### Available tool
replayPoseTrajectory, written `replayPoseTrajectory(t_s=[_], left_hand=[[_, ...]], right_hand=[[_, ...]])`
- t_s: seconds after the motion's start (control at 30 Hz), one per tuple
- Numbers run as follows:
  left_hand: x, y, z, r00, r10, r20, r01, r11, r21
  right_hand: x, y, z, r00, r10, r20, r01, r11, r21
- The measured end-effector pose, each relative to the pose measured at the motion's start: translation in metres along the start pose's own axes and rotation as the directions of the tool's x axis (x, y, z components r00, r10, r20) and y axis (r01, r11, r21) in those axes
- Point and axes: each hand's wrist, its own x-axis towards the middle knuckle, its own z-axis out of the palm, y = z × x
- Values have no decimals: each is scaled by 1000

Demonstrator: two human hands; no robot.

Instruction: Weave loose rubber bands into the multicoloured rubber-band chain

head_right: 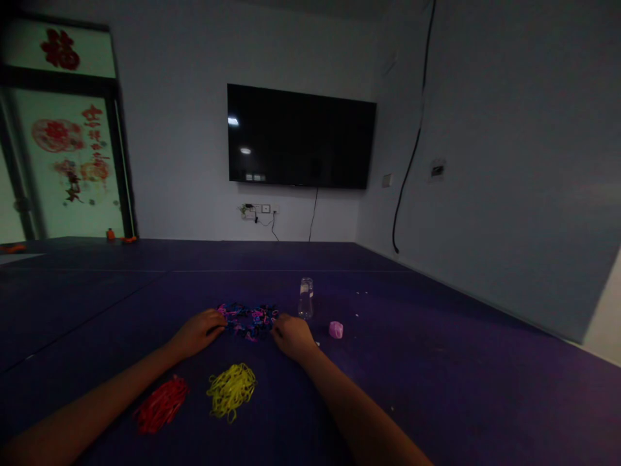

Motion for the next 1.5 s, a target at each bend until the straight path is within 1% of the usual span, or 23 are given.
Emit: replayPoseTrajectory(t_s=[0.27, 0.67, 0.87, 1.1, 1.2, 1.3, 1.5], left_hand=[[0, 0, 0, 1000, -9, -12, 9, 1000, -4], [-2, -4, 4, 999, -31, -42, 31, 1000, -7], [-2, -2, 3, 998, -41, -39, 41, 999, -2], [-2, -2, 2, 999, -28, -44, 29, 1000, 9], [-1, -2, 2, 999, -24, -49, 24, 1000, 11], [-1, -3, 2, 999, -20, -44, 21, 1000, 14], [-2, -5, 4, 999, -23, -38, 24, 999, 32]], right_hand=[[2, 1, 3, 1000, 12, -3, -12, 1000, -24], [2, 1, 3, 1000, 4, 8, -4, 999, -45], [2, 0, 3, 1000, 22, -4, -22, 1000, -21], [2, -3, 1, 989, 124, -85, -120, 992, 47], [2, -4, -1, 980, 177, -91, -172, 983, 58], [2, -5, -2, 978, 196, -75, -194, 981, 27], [4, -5, -2, 985, 164, -58, -168, 984, -65]])
